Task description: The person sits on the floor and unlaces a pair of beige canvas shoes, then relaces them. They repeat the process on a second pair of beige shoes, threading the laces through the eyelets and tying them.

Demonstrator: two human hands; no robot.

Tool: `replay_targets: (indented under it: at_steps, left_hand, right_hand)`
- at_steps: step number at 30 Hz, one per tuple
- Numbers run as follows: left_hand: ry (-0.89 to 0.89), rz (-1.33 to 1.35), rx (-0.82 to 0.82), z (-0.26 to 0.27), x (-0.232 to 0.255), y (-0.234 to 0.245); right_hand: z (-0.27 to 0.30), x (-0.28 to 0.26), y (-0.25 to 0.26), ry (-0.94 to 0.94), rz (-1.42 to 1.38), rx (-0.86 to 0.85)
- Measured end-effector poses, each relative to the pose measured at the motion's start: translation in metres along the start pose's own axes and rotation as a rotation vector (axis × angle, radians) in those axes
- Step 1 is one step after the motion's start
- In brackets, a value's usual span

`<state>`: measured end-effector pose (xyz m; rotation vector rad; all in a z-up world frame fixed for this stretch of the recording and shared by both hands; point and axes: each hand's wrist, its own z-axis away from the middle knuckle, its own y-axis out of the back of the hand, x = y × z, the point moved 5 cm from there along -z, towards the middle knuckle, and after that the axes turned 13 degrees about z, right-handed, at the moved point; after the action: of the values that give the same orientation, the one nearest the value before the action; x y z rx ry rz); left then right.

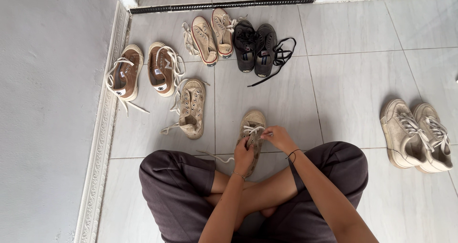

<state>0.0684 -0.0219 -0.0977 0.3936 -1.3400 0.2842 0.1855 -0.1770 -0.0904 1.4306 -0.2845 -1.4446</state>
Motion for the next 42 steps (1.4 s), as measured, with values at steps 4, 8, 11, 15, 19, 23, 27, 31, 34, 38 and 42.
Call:
replay_targets:
  at_steps: [4, 8, 11, 15, 19, 23, 27, 31, 34, 38, 42]
  left_hand:
    - [0.025, 0.04, -0.023, 0.003, 0.005, -0.001]
    - [0.042, 0.045, -0.021, 0.008, 0.015, 0.001]
    - [0.043, 0.031, -0.011, 0.011, 0.02, 0.002]
    - [0.036, 0.029, -0.006, 0.013, 0.023, 0.002]
    - [0.064, 0.004, -0.025, 0.014, 0.02, 0.001]
    - [-0.38, 0.042, -0.017, 0.015, 0.039, 0.004]
    - [0.197, 0.4, -0.066, 0.004, 0.017, 0.002]
    - [0.083, 0.168, -0.062, -0.001, 0.035, 0.003]
    - [-0.18, -0.123, -0.078, -0.006, 0.054, 0.003]
    - [-0.378, -0.3, -0.11, -0.004, 0.06, 0.004]
    - [-0.308, -0.462, -0.124, 0.001, 0.046, 0.007]
  right_hand:
    - [0.004, -0.007, 0.006, -0.058, -0.085, 0.115]
    - [0.009, -0.021, 0.009, -0.06, -0.062, 0.145]
    - [0.013, -0.028, 0.011, -0.061, -0.047, 0.128]
    - [0.013, -0.029, 0.009, -0.072, -0.017, 0.084]
    - [0.011, -0.028, 0.003, -0.024, -0.058, 0.107]
    - [0.008, -0.021, -0.012, -0.027, -0.137, 0.113]
    - [0.006, -0.013, -0.018, -0.097, -0.176, 0.117]
    - [0.015, -0.024, -0.006, -0.083, -0.197, 0.159]
    - [0.035, -0.051, 0.01, -0.047, 0.044, 0.39]
    - [0.068, -0.079, 0.003, -0.133, 0.061, 0.44]
    - [0.073, -0.081, -0.012, -0.143, 0.175, 0.321]
